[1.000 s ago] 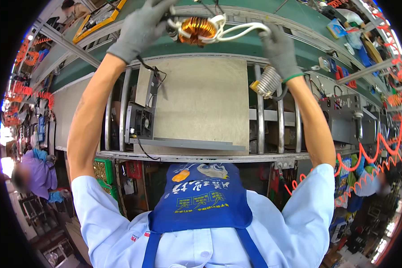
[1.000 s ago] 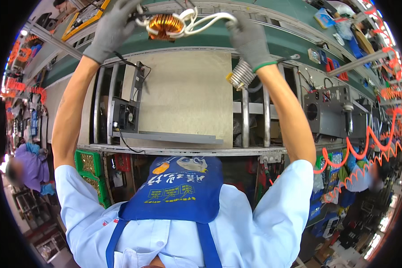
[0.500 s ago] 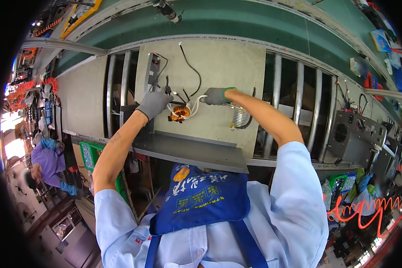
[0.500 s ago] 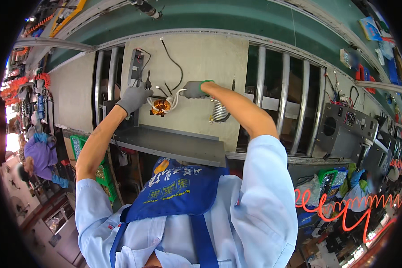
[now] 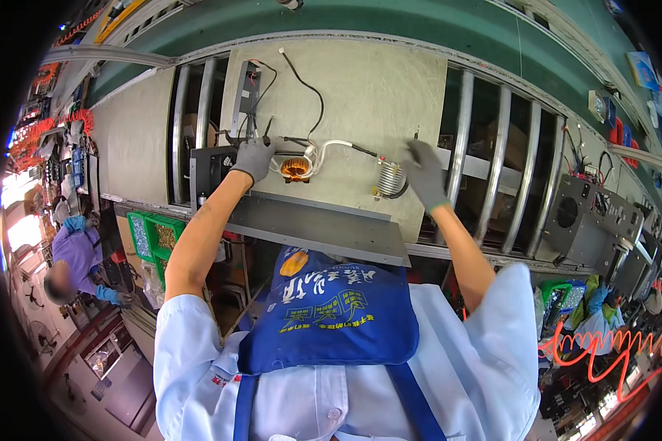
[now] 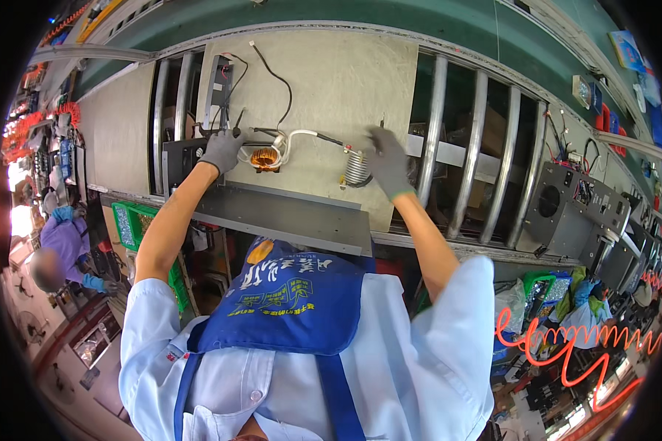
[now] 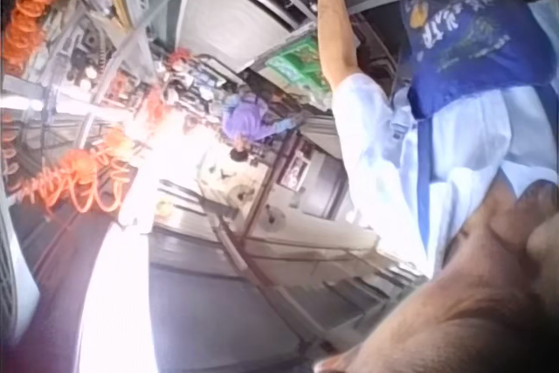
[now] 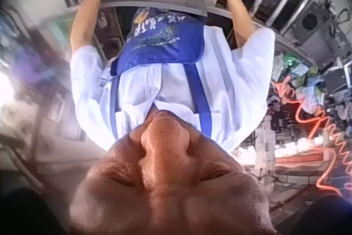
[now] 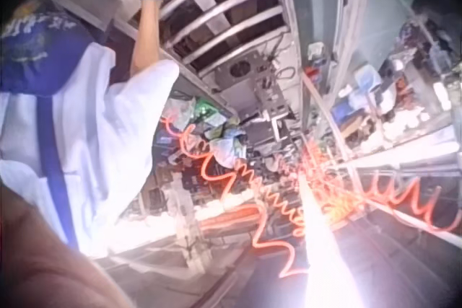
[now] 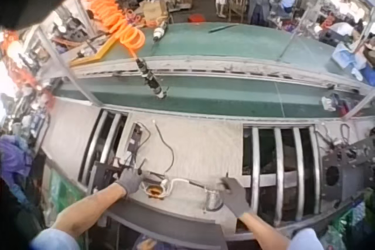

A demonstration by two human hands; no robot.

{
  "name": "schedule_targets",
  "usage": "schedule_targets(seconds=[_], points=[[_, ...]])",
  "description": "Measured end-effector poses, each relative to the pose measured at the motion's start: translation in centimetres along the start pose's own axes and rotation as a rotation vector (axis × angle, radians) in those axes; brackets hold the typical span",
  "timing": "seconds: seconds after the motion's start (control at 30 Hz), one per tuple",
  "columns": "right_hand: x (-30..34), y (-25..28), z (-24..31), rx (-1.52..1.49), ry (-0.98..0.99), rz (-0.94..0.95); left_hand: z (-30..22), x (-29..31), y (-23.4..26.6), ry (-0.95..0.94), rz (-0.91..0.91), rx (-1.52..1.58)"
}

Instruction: The person is assembling an electrical motor component onto a metal base using a pneumatic screwdriver.

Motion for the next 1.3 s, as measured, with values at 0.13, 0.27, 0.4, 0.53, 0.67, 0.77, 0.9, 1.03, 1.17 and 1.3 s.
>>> schedule_targets(seconds=[0.13,0.27,0.4,0.53,0.67,0.77,0.9,1.03,1.17,1.3], points=[[12.6,9.4,-10.7,0.511,-0.258,-0.164,-2.1,3.8,6.2,0.0,-0.375,0.142],[27.8,15.1,-19.7,0.907,-0.873,0.362,-2.7,8.9,8.2,0.101,-0.703,0.624],[41.7,17.9,-29.6,0.545,-1.288,0.362,-4.2,15.7,8.5,0.233,-1.017,0.794],[42.9,14.8,-32.1,0.163,-1.402,-0.04,-4.9,21.9,5.2,0.336,-1.215,0.865],[41.8,13.7,-29.8,0.016,-1.42,-0.153,-4.0,25.2,1.1,0.394,-1.154,0.854],[42.9,13.9,-27.2,0.14,-1.372,-0.059,-1.7,27.9,-3.6,0.458,-1.118,0.807],[39.2,10.9,-24.2,0.297,-1.221,0.13,1.4,30.2,-11.6,0.586,-1.092,0.837],[30.7,-5.0,-18.0,0.39,-0.948,0.446,5.4,27.9,-22.0,0.702,-0.997,0.917],[28.3,-12.1,-14.4,0.56,-0.716,0.643,11.3,31.4,-29.2,0.912,-0.902,0.851],[29.1,-14.3,-12.1,0.746,-0.556,0.746,20.0,35.1,-34.6,1.087,-0.75,0.852]])
Point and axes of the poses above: each hand's wrist, its own x-axis away from the middle knuckle, its own y-axis out of the back of the hand, z = x × y, the point moved 3 cm from there along -x, towards the middle knuckle, and after that the axes turned 3 degrees about -z, right-handed, at the moved point
